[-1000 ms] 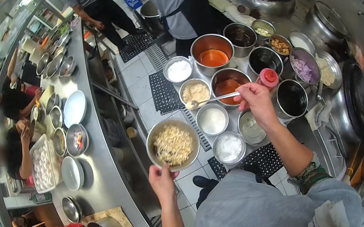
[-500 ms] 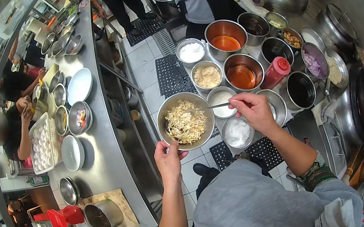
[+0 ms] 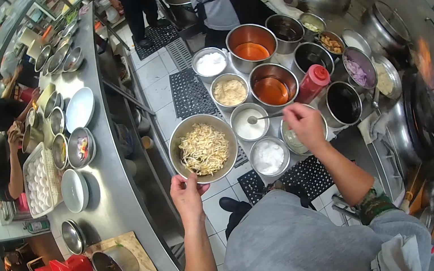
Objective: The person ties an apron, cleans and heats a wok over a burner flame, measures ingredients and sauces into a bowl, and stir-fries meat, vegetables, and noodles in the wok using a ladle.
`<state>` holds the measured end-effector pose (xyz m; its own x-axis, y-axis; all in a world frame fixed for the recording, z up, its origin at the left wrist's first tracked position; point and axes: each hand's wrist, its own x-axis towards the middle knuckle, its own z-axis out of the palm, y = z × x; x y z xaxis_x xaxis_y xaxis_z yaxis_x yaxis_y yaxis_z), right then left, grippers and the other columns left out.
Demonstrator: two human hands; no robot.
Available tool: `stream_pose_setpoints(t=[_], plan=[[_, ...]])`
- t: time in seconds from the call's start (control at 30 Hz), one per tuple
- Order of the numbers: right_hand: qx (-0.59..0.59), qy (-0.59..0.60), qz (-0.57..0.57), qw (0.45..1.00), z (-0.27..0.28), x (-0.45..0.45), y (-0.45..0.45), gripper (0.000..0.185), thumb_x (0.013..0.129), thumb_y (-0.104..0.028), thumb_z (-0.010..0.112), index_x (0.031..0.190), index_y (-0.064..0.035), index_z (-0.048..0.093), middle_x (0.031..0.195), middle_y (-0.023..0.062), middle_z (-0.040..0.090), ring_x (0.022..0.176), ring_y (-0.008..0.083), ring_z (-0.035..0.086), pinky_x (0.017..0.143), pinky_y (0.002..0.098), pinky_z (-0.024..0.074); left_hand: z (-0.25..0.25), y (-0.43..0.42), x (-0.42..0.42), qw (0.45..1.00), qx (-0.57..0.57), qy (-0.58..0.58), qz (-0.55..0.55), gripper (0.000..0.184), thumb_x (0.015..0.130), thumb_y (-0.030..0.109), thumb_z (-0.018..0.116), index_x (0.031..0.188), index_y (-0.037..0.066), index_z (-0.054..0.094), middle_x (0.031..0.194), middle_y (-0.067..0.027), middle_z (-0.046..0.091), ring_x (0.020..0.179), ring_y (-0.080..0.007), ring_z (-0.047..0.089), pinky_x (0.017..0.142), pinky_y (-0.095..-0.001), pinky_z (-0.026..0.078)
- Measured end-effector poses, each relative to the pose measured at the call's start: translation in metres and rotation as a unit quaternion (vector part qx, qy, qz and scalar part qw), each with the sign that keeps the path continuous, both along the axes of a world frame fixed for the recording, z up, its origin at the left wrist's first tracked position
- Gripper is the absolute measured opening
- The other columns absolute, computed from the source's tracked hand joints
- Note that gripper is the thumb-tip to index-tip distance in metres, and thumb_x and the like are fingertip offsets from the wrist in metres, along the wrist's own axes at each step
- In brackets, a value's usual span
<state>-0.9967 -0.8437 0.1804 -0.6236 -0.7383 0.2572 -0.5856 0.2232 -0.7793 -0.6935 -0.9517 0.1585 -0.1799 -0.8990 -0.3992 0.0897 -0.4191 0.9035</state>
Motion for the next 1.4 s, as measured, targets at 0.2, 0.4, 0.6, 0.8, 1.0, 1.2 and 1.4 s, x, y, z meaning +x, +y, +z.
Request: stream_pose_setpoints(t=[0.2, 0.4, 0.6, 0.8, 1.0, 1.2, 1.4], plan=[[0.011, -0.121, -0.019, 0.992, -0.019, 0.001, -0.009, 0.018, 0.089, -0.013, 0.061, 0.087, 0.0028, 0.068, 0.070, 0.0100, 0.069, 0.050, 0.0119, 0.061, 0.050, 0.0276, 0.0478, 0.002, 0.008, 0.009, 1.000, 0.000, -0.018, 0.003, 0.014, 0.093, 0.009, 0.059, 0.085, 0.007, 0.048, 0.080, -0.0037, 0.057, 0.062, -0.0105, 0.060, 0.057, -0.0263, 0.058], [0.010, -0.213, -0.031, 0.976, -0.036, -0.004, -0.007, 0.019, 0.091, -0.015, 0.060, 0.088, 0.0032, 0.068, 0.071, 0.0077, 0.070, 0.049, 0.0084, 0.059, 0.047, 0.0240, 0.0459, -0.009, 0.014, 0.016, 1.000, 0.009, -0.024, 0.006, 0.014, 0.093, 0.010, 0.059, 0.085, 0.007, 0.049, 0.080, -0.0042, 0.058, 0.061, -0.0116, 0.060, 0.056, -0.0256, 0.057], [-0.004, -0.310, -0.052, 0.949, -0.037, -0.013, 0.003, 0.018, 0.092, -0.015, 0.060, 0.092, 0.0020, 0.066, 0.076, 0.0084, 0.070, 0.050, 0.0080, 0.058, 0.043, 0.0218, 0.0431, -0.016, 0.013, 0.017, 1.000, 0.005, -0.012, -0.009, 0.014, 0.093, 0.009, 0.059, 0.085, 0.007, 0.048, 0.081, -0.0046, 0.058, 0.061, -0.0111, 0.060, 0.055, -0.0257, 0.057], [-0.043, -0.384, -0.064, 0.920, 0.012, -0.003, 0.027, 0.016, 0.093, -0.014, 0.060, 0.094, 0.0004, 0.064, 0.079, 0.0084, 0.070, 0.050, 0.0077, 0.057, 0.042, 0.0199, 0.0420, -0.013, 0.010, 0.013, 0.999, 0.008, -0.030, -0.027, 0.015, 0.093, 0.008, 0.059, 0.084, 0.006, 0.047, 0.080, -0.0036, 0.056, 0.061, -0.0103, 0.059, 0.055, -0.0257, 0.057], [-0.052, -0.156, -0.110, 0.980, 0.045, 0.037, 0.051, 0.015, 0.093, -0.012, 0.061, 0.092, 0.0025, 0.067, 0.073, 0.0060, 0.068, 0.052, 0.0050, 0.055, 0.046, 0.0195, 0.0442, -0.010, 0.008, 0.015, 0.995, 0.011, -0.015, -0.098, 0.015, 0.093, 0.008, 0.058, 0.083, 0.006, 0.047, 0.079, -0.0042, 0.056, 0.060, -0.0107, 0.059, 0.054, -0.0248, 0.057], [0.021, 0.000, -0.114, 0.993, 0.006, 0.067, 0.090, 0.012, 0.089, -0.008, 0.063, 0.089, 0.0024, 0.069, 0.068, 0.0053, 0.068, 0.055, 0.0072, 0.061, 0.050, 0.0225, 0.0473, -0.005, 0.004, 0.033, 0.992, 0.021, -0.020, -0.123, 0.014, 0.093, 0.009, 0.058, 0.083, 0.007, 0.048, 0.079, -0.0039, 0.057, 0.060, -0.0106, 0.060, 0.053, -0.0246, 0.056], [-0.013, -0.213, -0.200, 0.956, -0.024, 0.080, 0.092, 0.015, 0.089, -0.010, 0.063, 0.093, 0.0031, 0.068, 0.073, 0.0098, 0.070, 0.053, 0.0104, 0.061, 0.050, 0.0242, 0.0472, -0.012, -0.004, 0.048, 0.988, 0.010, -0.034, -0.148, 0.015, 0.093, 0.010, 0.059, 0.084, 0.007, 0.048, 0.078, -0.0032, 0.057, 0.060, -0.0107, 0.059, 0.054, -0.0244, 0.055]])
